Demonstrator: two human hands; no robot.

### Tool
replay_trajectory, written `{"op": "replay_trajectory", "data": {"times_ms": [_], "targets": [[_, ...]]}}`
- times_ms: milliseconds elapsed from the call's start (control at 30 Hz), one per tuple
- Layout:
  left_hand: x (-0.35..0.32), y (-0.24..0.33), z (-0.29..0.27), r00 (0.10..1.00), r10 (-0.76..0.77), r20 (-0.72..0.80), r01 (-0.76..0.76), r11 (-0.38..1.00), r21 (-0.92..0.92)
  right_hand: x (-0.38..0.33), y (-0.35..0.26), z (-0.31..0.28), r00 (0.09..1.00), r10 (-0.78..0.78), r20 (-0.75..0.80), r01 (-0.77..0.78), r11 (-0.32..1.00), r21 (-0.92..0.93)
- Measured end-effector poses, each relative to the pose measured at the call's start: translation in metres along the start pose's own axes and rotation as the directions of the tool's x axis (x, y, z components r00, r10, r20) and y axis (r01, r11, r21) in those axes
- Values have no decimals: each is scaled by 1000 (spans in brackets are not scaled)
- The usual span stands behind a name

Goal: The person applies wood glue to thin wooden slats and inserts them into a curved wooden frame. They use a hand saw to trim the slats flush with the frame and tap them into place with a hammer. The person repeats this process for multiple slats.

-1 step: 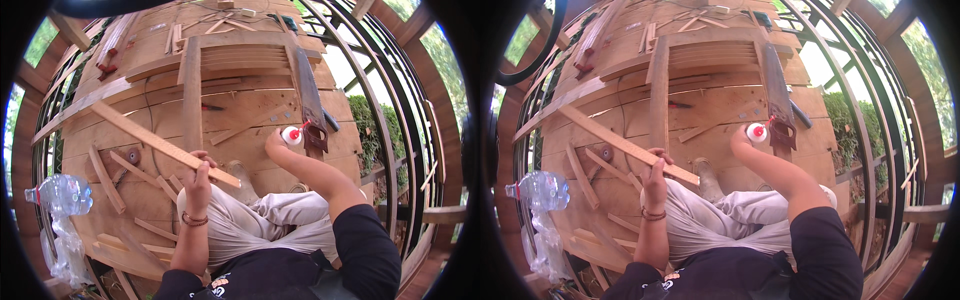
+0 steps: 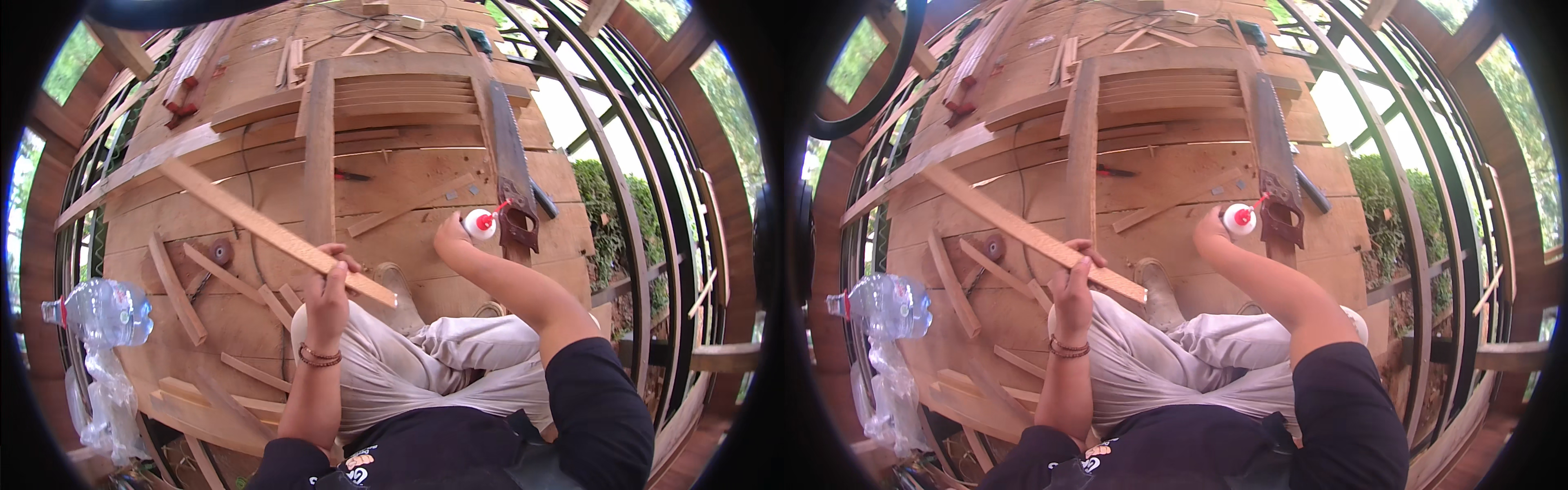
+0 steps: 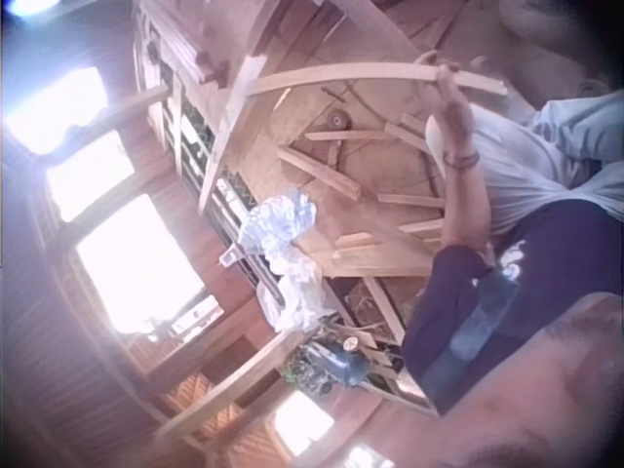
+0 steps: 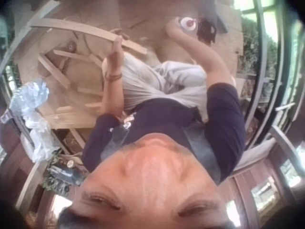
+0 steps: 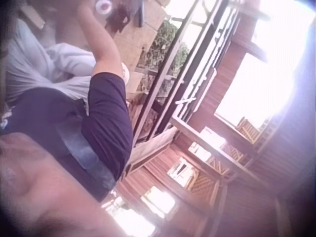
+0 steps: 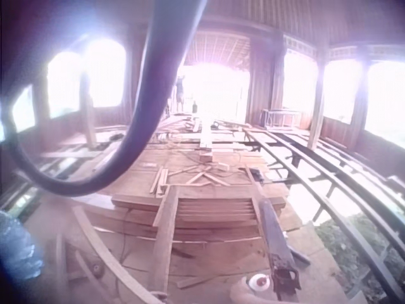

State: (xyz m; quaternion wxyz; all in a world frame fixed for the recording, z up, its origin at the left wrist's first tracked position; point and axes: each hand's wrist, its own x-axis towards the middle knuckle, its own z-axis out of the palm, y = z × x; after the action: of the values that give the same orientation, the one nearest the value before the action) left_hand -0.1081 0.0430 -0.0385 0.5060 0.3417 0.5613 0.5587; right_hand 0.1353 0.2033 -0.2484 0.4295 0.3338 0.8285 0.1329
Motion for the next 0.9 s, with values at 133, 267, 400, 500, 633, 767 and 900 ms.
{"op": "replay_trajectory", "data": {"times_ms": [133, 267, 400, 500, 633, 767, 900], "targets": [[17, 2, -8, 979, 8, 202, -19, 999, 51, -93, 30, -87, 957, -30, -289, 181, 840, 512], [52, 39, 4, 906, 62, 418, -253, 873, 418, -154, 101, -131, 696, 474, -539, 506, 208, 837], [110, 73, 39, 779, -72, 623, -485, 560, 671, -183, 195, -127, 370, 852, -371, 892, -215, 398], [149, 85, 72, 727, -233, 645, -529, 409, 744, -203, 225, -106, 524, 770, -363, 803, -304, 513], [200, 87, 131, 677, -309, 668, -605, 283, 744, -178, 256, -28, 563, 784, -263, 789, -414, 453], [239, 35, 158, 769, -23, 638, -620, 211, 755, -131, 266, 3, 540, 837, -89, 813, -492, 312], [264, -20, 188, 656, 468, 591, -726, 178, 665, -76, 259, 29, 567, 823, 33, 786, -552, 278]]}}
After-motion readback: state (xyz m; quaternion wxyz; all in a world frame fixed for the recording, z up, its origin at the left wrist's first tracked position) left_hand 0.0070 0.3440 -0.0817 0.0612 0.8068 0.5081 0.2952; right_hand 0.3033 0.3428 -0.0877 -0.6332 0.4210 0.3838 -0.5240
